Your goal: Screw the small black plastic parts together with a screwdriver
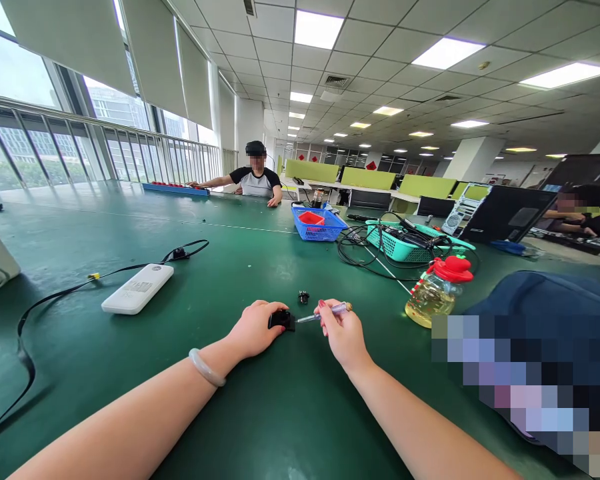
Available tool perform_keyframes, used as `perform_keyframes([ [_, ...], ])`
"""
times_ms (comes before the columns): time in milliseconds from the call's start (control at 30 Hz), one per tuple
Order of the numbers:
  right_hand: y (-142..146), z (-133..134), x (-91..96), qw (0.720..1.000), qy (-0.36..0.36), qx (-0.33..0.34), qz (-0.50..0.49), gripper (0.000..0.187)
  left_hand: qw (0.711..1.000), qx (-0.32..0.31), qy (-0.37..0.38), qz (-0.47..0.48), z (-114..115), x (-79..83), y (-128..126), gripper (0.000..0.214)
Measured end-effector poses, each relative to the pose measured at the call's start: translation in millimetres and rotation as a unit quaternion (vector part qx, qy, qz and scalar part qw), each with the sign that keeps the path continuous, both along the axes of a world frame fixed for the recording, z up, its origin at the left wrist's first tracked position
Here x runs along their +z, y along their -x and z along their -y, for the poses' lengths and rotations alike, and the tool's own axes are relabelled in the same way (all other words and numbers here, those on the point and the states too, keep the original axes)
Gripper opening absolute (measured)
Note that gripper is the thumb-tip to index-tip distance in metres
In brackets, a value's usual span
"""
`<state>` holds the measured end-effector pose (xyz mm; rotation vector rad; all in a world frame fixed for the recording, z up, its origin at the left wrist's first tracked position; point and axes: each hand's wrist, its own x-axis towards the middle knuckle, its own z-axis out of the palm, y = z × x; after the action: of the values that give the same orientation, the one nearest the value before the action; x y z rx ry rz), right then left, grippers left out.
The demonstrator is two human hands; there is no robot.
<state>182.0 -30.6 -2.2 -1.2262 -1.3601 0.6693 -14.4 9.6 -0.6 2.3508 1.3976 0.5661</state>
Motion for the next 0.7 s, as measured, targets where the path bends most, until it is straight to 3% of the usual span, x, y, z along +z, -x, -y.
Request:
perform_keyframes([
  [233, 3, 4, 3.5, 0.995, -0.022, 0.052, 0.086, 0.031, 1.0, -0.005, -0.004, -0.011, -3, -3.8, 1, 0.04],
  [367, 6, 11, 10.5, 0.973, -0.064, 0.079, 0.208, 0.024, 0.999, -0.014, -0.019, -0.034, -2, -2.8, -1, 0.04],
  [467, 8, 13, 12.8, 0.962, -0.08, 0.093, 0.244, 0.022, 0.998, -0.02, -0.032, -0.046, -1, -1.9, -2, 0.039],
  [567, 4, 2, 7.7, 0.981, -0.023, 0.08, 0.176, 0.024, 0.998, -0.026, -0.036, -0.049, 0, -1.3, -2, 0.039],
  [633, -3, -8, 1.5, 0.995, 0.039, 0.061, 0.067, 0.03, 0.998, -0.025, -0.029, -0.05, 0, -0.8, -2, 0.039],
  [700, -10, -18, -4.2, 0.991, 0.103, 0.061, -0.051, 0.038, 0.998, -0.021, -0.019, -0.048, 1, -0.3, -2, 0.039],
])
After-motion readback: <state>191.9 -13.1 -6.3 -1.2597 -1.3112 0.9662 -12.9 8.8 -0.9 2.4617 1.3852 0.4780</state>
